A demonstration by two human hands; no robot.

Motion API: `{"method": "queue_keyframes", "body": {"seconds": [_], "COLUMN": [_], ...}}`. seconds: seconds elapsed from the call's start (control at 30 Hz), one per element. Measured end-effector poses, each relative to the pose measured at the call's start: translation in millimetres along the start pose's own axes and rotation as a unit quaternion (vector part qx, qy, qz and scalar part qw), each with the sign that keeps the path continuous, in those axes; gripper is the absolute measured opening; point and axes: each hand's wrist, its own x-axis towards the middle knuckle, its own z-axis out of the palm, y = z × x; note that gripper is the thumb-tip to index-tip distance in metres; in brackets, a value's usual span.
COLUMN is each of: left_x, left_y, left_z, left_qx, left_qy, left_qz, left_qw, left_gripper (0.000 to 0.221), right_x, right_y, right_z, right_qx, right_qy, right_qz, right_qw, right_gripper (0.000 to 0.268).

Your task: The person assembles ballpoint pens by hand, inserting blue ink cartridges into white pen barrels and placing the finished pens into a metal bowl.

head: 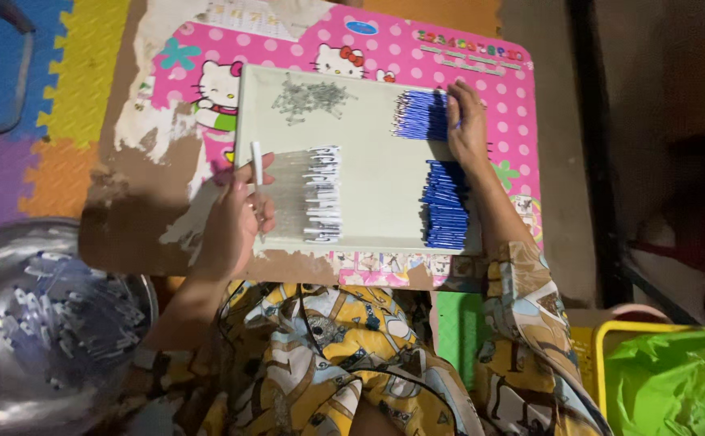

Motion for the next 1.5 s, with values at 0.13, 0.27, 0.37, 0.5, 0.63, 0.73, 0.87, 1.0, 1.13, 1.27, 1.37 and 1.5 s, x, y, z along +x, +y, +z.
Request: {"method": "queue_keyframes", "body": {"seconds": [0.13, 0.27, 0.37, 0.5, 0.63, 0.73, 0.87, 1.0, 1.13, 1.27, 1.37, 1.5], "left_x": [0.5, -5.4, 0.8, 37.0, 71.7, 106.2, 143.4, 127.4, 105.2, 65.0, 98.1, 146.6], "left_y": [-10.8, -12.8, -23.3, -37.4, -22.0, -47.0, -89.1, -55.3, -12.9, 39.7, 8.6, -37.8], "left_z": [-2.8, 1.2, -1.1, -35.3, -42.5, -43.0, -44.6, -37.5, -61.2, -54.6, -47.6, -40.6], "left_qx": [-0.022, -0.079, -0.09, 0.072, 0.429, 0.502, 0.565, 0.551, 0.501, 0.567, 0.606, 0.583], "left_qy": [-0.05, -0.08, -0.09, -0.051, -0.059, -0.116, -0.108, -0.112, -0.069, -0.085, -0.147, -0.204], "left_qz": [0.048, 0.096, 0.123, 0.21, 0.348, 0.365, 0.384, 0.348, 0.307, 0.127, 0.274, 0.252], "left_qw": [0.997, 0.989, 0.984, 0.974, 0.832, 0.776, 0.722, 0.75, 0.806, 0.809, 0.732, 0.745], "left_gripper": [0.057, 0.052, 0.048, 0.042, 0.028, 0.019, 0.011, 0.017, 0.03, 0.041, 0.041, 0.037], "right_x": [0.8, -1.9, -2.3, -1.8, -13.8, -33.8, -62.1, -90.7, -124.0, -149.7, -162.1, -165.6], "right_y": [13.4, 19.6, 18.3, -23.0, -65.2, -99.2, -124.7, -112.9, -112.0, -105.2, -78.2, -96.1], "right_z": [-1.1, 3.4, 1.9, -16.4, -40.8, -62.0, -83.6, -97.0, -101.4, -104.3, -94.8, -95.5], "right_qx": [-0.029, -0.057, -0.046, -0.034, 0.008, 0.029, 0.057, 0.056, 0.146, 0.184, 0.209, 0.184], "right_qy": [0.035, 0.002, -0.002, 0.01, 0.008, 0.001, 0.005, -0.001, 0.092, 0.18, 0.214, 0.202], "right_qz": [-0.001, -0.002, -0.016, -0.016, -0.021, -0.017, 0.0, 0.0, 0.051, 0.12, 0.15, 0.142], "right_qw": [0.999, 0.998, 0.999, 0.999, 1.0, 0.999, 0.998, 0.998, 0.984, 0.959, 0.942, 0.951], "right_gripper": [0.029, 0.028, 0.028, 0.03, 0.031, 0.035, 0.039, 0.045, 0.054, 0.075, 0.075, 0.069]}}
